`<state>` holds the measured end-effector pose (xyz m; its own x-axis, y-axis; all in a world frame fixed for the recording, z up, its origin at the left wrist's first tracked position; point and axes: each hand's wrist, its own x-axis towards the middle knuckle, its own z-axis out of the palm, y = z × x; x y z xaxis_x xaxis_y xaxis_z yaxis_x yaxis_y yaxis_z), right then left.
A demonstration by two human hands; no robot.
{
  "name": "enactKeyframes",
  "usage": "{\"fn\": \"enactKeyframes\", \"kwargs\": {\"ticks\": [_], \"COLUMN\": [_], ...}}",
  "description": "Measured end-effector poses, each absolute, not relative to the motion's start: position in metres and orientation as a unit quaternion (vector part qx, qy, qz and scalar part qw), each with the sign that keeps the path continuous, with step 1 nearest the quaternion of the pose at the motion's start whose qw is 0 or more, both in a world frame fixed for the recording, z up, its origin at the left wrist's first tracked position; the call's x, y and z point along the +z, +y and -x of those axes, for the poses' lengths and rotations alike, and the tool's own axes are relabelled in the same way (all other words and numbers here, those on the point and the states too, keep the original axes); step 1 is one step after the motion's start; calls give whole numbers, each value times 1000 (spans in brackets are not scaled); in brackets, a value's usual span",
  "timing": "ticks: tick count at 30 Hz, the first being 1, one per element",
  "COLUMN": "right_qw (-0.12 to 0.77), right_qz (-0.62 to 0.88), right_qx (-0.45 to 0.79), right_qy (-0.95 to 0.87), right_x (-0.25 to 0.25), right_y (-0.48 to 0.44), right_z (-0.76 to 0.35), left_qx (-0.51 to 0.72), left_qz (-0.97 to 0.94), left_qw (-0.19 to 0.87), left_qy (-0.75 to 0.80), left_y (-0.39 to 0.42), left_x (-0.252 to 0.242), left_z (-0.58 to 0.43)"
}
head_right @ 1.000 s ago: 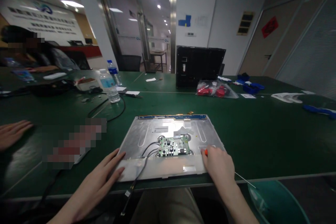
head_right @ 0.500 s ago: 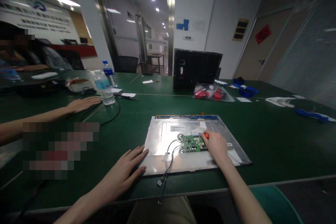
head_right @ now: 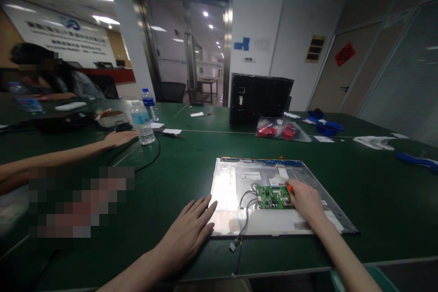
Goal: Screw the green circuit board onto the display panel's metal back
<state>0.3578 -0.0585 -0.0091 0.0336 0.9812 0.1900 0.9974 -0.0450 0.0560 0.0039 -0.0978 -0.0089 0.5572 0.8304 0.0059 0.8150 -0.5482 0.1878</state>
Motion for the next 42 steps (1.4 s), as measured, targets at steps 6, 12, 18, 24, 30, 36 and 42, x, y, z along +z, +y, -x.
{"fn": "enactKeyframes", "kwargs": {"ticks": [6, 12, 18, 24, 30, 36, 42], "right_qw": [12, -5, 30, 56, 56, 65, 58], "right_qz": [744, 792, 783, 665, 642, 678, 698], "right_qx": [-101, -98, -71, 21, 36, 7, 0], "right_qy": [-660, -602, -618, -745, -763, -732, -714], "right_x": [-7, 9, 25, 22, 17, 9, 15], "right_y": [-44, -24, -10, -12, -15, -7, -23], "right_z": [-376, -403, -410, -385, -385, -395, -414], "left_qx": [55, 77, 101, 106, 117, 131, 135], "left_qz": [-883, -892, -897, -901, -904, -903, -902], "left_qw": [87, 71, 37, 41, 44, 49, 42], "left_qy": [457, 439, 428, 418, 410, 406, 408], "left_y": [-94, -85, -76, -70, -65, -60, -52], "left_x": [-9, -19, -31, -27, -26, -29, -31], "left_z": [-21, -44, -72, -98, -114, -131, -154]}}
